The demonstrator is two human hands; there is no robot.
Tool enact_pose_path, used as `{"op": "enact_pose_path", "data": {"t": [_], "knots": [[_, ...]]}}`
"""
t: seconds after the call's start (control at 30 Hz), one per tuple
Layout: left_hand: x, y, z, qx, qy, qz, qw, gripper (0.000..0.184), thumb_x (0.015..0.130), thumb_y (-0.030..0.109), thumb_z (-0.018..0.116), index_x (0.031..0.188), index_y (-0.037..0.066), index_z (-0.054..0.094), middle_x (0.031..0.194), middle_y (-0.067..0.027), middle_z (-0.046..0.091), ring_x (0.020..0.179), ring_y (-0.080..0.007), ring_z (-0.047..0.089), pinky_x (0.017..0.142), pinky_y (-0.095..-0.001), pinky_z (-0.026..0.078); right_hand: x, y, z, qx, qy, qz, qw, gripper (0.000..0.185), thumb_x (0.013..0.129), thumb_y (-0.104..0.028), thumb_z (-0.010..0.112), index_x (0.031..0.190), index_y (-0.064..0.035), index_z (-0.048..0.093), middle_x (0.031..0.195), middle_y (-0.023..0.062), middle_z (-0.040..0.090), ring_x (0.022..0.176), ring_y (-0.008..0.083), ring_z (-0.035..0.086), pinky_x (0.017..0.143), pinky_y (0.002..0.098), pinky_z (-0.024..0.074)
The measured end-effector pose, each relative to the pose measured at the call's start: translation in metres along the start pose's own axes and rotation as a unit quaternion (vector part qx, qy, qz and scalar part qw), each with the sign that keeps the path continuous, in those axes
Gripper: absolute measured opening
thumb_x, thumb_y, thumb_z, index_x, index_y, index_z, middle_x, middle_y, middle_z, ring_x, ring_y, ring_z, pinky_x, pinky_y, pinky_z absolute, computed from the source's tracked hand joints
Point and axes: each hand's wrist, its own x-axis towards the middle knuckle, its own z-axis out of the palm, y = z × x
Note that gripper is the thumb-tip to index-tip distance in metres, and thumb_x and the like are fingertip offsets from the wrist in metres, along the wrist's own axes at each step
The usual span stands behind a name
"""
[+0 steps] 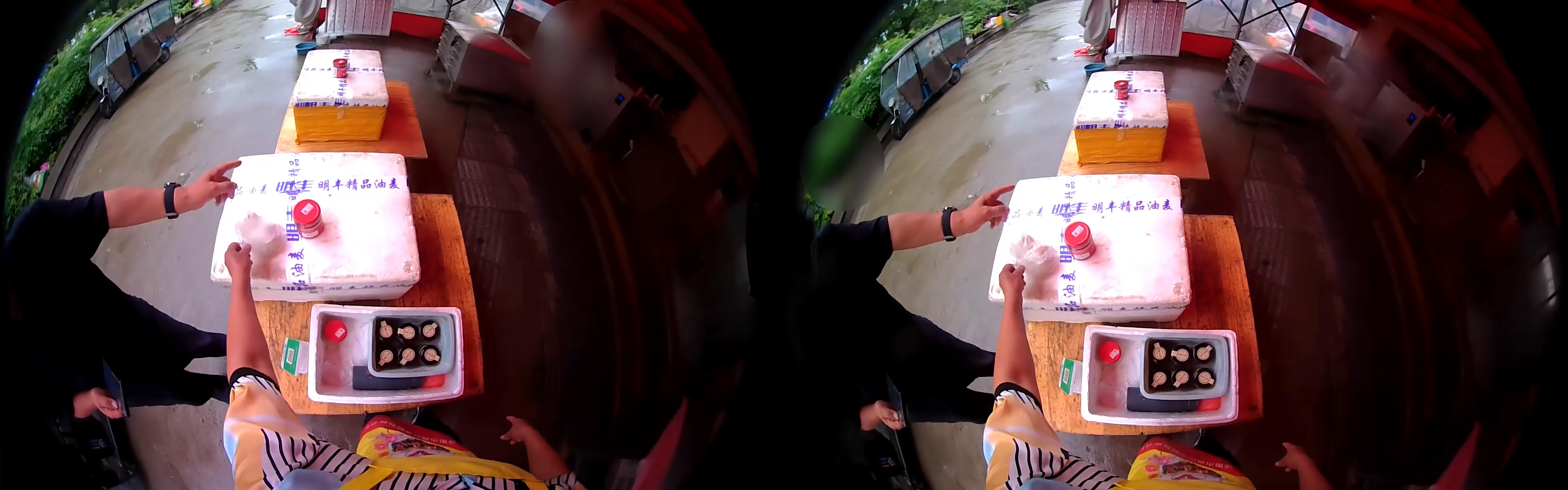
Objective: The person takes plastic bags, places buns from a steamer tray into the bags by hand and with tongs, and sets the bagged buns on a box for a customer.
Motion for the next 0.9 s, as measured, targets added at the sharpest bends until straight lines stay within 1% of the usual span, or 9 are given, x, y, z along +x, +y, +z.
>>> {"op": "enact_pose_path", "data": {"t": [0.07, 0.2, 0.4, 0.53, 0.67, 0.73, 0.8, 0.83, 0.9], "knots": [[-0.019, 0.036, -0.018, -0.149, -0.055, -0.066, 0.985, 0.013, 0.076, 0.006, 0.063, 0.069, 0.004, 0.051, 0.055, -0.0012, 0.047, 0.041, -0.0119, 0.042, 0.037, -0.0263, 0.033, 0.009, 0.006, 0.001, 0.034, -0.002, 0.004, 0.999, 0.091, 0.068, -0.016, 0.079, 0.143, -0.0079, 0.027, 0.093, 0.0126, 0.066, 0.060, 0.0163, 0.063, 0.059, 0.0311, 0.0509], [-0.104, 0.127, -0.042, -0.397, -0.160, -0.095, 0.899, 0.005, 0.079, 0.005, 0.057, 0.080, 0.008, 0.053, 0.070, -0.0013, 0.055, 0.055, -0.0118, 0.053, 0.045, -0.0232, 0.040, 0.013, -0.016, 0.000, 0.097, 0.036, -0.071, 0.992, 0.084, 0.069, -0.014, 0.078, 0.139, -0.0060, 0.034, 0.090, 0.0128, 0.067, 0.061, 0.0157, 0.063, 0.060, 0.0304, 0.0507], [-0.182, 0.172, 0.004, -0.537, -0.282, -0.108, 0.788, 0.024, 0.083, 0.008, 0.053, 0.107, 0.007, 0.053, 0.086, -0.0036, 0.060, 0.061, -0.0111, 0.055, 0.058, -0.0246, 0.047, 0.021, -0.038, 0.022, 0.117, 0.007, -0.107, 0.987, 0.077, 0.071, -0.017, 0.077, 0.136, -0.0059, 0.039, 0.087, 0.0108, 0.069, 0.064, 0.0150, 0.065, 0.065, 0.0296, 0.0510], [-0.212, 0.199, 0.088, -0.546, -0.226, -0.134, 0.795, 0.014, 0.081, 0.007, 0.053, 0.095, 0.006, 0.052, 0.076, -0.0029, 0.055, 0.063, -0.0123, 0.054, 0.060, -0.0308, 0.053, 0.018, -0.036, 0.036, 0.120, 0.004, -0.118, 0.986, 0.075, 0.071, -0.018, 0.077, 0.136, -0.0050, 0.040, 0.088, 0.0112, 0.069, 0.066, 0.0155, 0.066, 0.068, 0.0302, 0.0506], [-0.181, 0.183, 0.136, -0.396, -0.308, -0.073, 0.862, 0.005, 0.075, 0.006, 0.052, 0.077, 0.004, 0.057, 0.070, -0.0023, 0.054, 0.064, -0.0133, 0.057, 0.057, -0.0283, 0.055, 0.012, -0.010, 0.042, 0.177, 0.016, -0.118, 0.977, 0.075, 0.071, -0.014, 0.076, 0.135, -0.0026, 0.039, 0.086, 0.0114, 0.069, 0.065, 0.0159, 0.065, 0.067, 0.0288, 0.0504], [-0.152, 0.152, 0.154, -0.125, -0.298, -0.004, 0.946, 0.013, 0.075, 0.011, 0.055, 0.081, 0.000, 0.060, 0.070, -0.0103, 0.061, 0.066, -0.0219, 0.062, 0.061, -0.0340, 0.054, 0.008, 0.007, 0.047, 0.205, 0.025, -0.101, 0.973, 0.075, 0.071, -0.012, 0.076, 0.135, -0.0012, 0.039, 0.085, 0.0114, 0.069, 0.065, 0.0161, 0.065, 0.066, 0.0285, 0.0505], [-0.127, 0.097, 0.175, 0.156, -0.195, 0.129, 0.960, 0.020, 0.076, 0.014, 0.056, 0.087, -0.002, 0.060, 0.076, -0.0210, 0.064, 0.076, -0.0345, 0.063, 0.070, -0.0421, 0.051, 0.005, 0.028, 0.055, 0.212, 0.031, -0.072, 0.974, 0.075, 0.071, -0.010, 0.076, 0.135, 0.0003, 0.039, 0.083, 0.0115, 0.068, 0.065, 0.0163, 0.065, 0.066, 0.0283, 0.0508], [-0.129, 0.099, 0.171, 0.162, -0.190, 0.084, 0.965, 0.023, 0.076, 0.016, 0.056, 0.091, -0.001, 0.060, 0.085, -0.0262, 0.062, 0.084, -0.0418, 0.060, 0.077, -0.0468, 0.046, 0.008, 0.038, 0.057, 0.226, 0.027, -0.066, 0.971, 0.075, 0.071, -0.010, 0.076, 0.135, 0.0003, 0.039, 0.083, 0.0115, 0.068, 0.065, 0.0165, 0.065, 0.065, 0.0286, 0.0510], [-0.144, 0.103, 0.164, 0.176, -0.132, 0.123, 0.968, 0.025, 0.077, 0.015, 0.056, 0.096, -0.001, 0.059, 0.087, -0.0261, 0.062, 0.086, -0.0414, 0.060, 0.076, -0.0471, 0.046, 0.012, 0.059, 0.070, 0.251, 0.013, -0.052, 0.967, 0.075, 0.071, -0.009, 0.076, 0.135, 0.0005, 0.039, 0.082, 0.0114, 0.068, 0.065, 0.0169, 0.065, 0.063, 0.0290, 0.0514]]}}
